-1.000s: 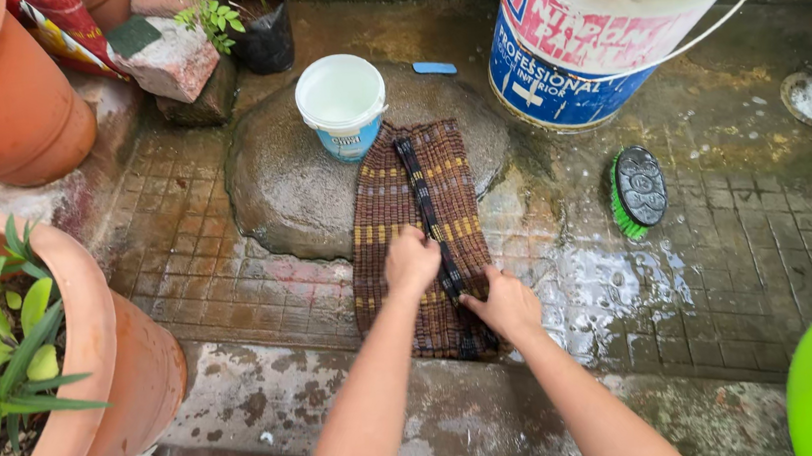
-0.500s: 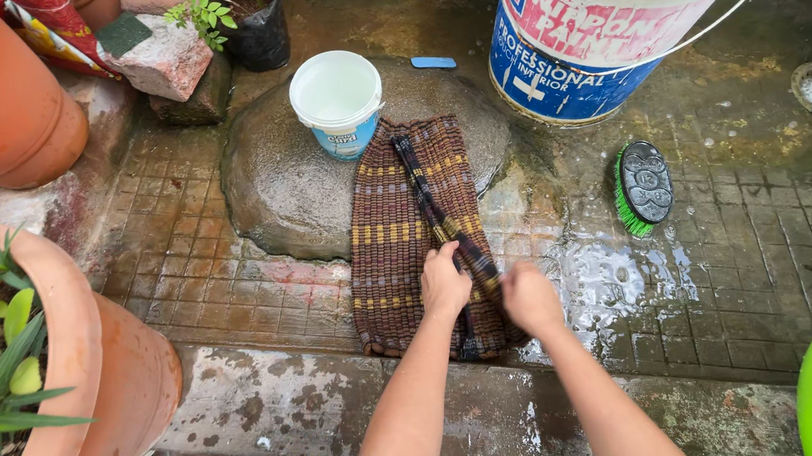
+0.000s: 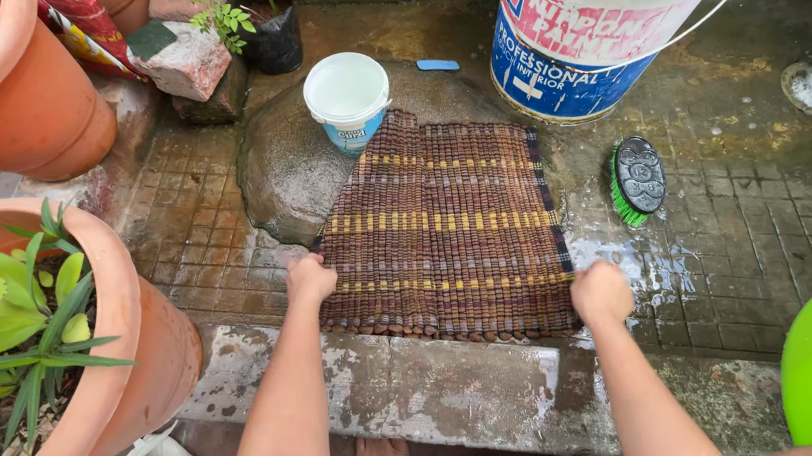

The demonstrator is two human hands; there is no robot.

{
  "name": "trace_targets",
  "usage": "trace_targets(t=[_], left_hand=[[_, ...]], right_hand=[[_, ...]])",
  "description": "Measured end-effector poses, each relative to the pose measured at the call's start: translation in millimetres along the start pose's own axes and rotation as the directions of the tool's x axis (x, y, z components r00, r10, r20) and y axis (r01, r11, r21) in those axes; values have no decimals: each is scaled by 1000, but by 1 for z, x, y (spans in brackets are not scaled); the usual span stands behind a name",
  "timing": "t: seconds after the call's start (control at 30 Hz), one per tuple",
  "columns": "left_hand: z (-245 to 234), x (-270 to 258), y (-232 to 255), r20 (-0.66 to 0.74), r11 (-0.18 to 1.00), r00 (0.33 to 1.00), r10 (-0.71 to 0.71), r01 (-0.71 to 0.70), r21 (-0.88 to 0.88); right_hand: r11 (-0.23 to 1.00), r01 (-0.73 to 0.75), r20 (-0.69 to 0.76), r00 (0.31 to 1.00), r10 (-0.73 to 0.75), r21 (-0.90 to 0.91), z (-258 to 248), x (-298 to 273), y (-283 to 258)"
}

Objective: The person washes mats by wetting them with water from a bucket, scrubbing them with a brush, and then soaking them in a large basin of water.

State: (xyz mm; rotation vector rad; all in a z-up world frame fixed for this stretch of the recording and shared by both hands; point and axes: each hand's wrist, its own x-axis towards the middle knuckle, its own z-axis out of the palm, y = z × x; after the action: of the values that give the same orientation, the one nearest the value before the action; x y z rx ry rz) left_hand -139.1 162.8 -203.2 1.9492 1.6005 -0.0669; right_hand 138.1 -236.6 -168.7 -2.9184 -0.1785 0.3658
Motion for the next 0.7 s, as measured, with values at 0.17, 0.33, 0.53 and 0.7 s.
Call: trace_targets(t=[0.17,0.33,0.53,0.7], left_hand=[[-9,39,41,-89,985,996,-11,-5,-175],[-50,68,141,-279,909,959,53,-162,-385],[-115,55,232,-64,857,981,-185,129,-498],[-90,85,238,7,651,986,-168,116,-750]], right_hand=[[946,321,104,943,-315,-48,-11,-86,-75],[856,507,-29,859,-512,-103,7,-177,-103],[882,468,16,884,-468,-55,-5,-170,-114],[876,481,-22,876,-483,-41,-2,-172,-113]])
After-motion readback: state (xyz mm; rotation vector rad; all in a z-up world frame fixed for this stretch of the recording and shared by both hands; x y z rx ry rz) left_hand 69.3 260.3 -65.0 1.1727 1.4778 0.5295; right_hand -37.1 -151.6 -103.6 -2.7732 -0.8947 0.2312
